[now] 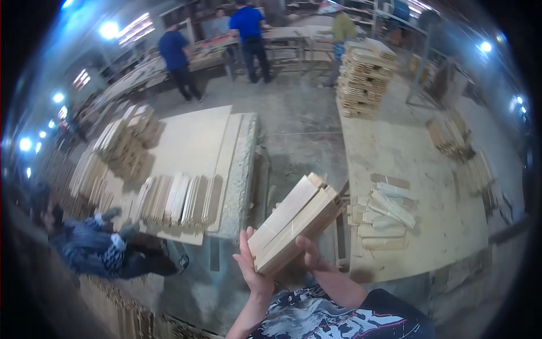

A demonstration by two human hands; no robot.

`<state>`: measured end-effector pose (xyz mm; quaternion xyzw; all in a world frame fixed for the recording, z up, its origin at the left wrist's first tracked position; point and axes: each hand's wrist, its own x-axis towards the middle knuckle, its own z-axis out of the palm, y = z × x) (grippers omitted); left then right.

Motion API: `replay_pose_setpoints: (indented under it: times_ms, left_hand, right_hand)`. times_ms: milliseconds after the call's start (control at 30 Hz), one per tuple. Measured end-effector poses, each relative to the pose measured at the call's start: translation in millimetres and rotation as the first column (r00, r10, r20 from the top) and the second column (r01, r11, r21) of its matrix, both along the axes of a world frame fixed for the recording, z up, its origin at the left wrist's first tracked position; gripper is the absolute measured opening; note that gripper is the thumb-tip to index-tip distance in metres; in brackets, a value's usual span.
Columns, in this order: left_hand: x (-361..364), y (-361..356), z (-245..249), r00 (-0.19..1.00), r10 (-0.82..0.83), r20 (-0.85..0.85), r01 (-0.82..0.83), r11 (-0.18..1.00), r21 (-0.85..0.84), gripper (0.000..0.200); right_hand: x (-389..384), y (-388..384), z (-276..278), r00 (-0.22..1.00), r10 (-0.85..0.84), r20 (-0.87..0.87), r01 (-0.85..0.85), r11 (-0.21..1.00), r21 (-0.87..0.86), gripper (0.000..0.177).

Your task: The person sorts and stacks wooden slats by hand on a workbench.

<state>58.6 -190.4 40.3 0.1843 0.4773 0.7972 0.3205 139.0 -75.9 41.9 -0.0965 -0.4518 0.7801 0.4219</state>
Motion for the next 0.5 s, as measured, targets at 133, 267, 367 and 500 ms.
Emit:
replay_pose_setpoints:
  times_ms: [133,267,367,500]
  left_hand:
    - [-27.3,42.8,7.1,0.988,-0.140,-0.064,0.138,0.989,-0.047,0.081]
    - [-30.7,89.9,21.4,0.933,-0.343,-0.109,0.298,0.906,-0.301,0.056]
    - [-48.8,134.3,6.8,0.834,-0.509,-0.214,0.410,0.830,-0.379,0.044]
    - [-80.0,213.3,-3.8,0.662,-0.749,-0.022,0.632,0.574,-0.521,0.039]
  right_hand:
    - [-14.6,32.4,1.5,0.987,-0.131,-0.093,0.118,0.983,-0.139,0.108]
    - [-3.4,75.6,-16.7,0.957,-0.277,-0.087,0.243,0.927,-0.286,0.097]
    - [15.5,120.7,-45.0,0.934,-0.357,0.003,0.332,0.866,-0.374,0.095]
    - [20.5,177.3,-36.0,0.931,-0.335,-0.148,0.257,0.885,-0.388,0.098]
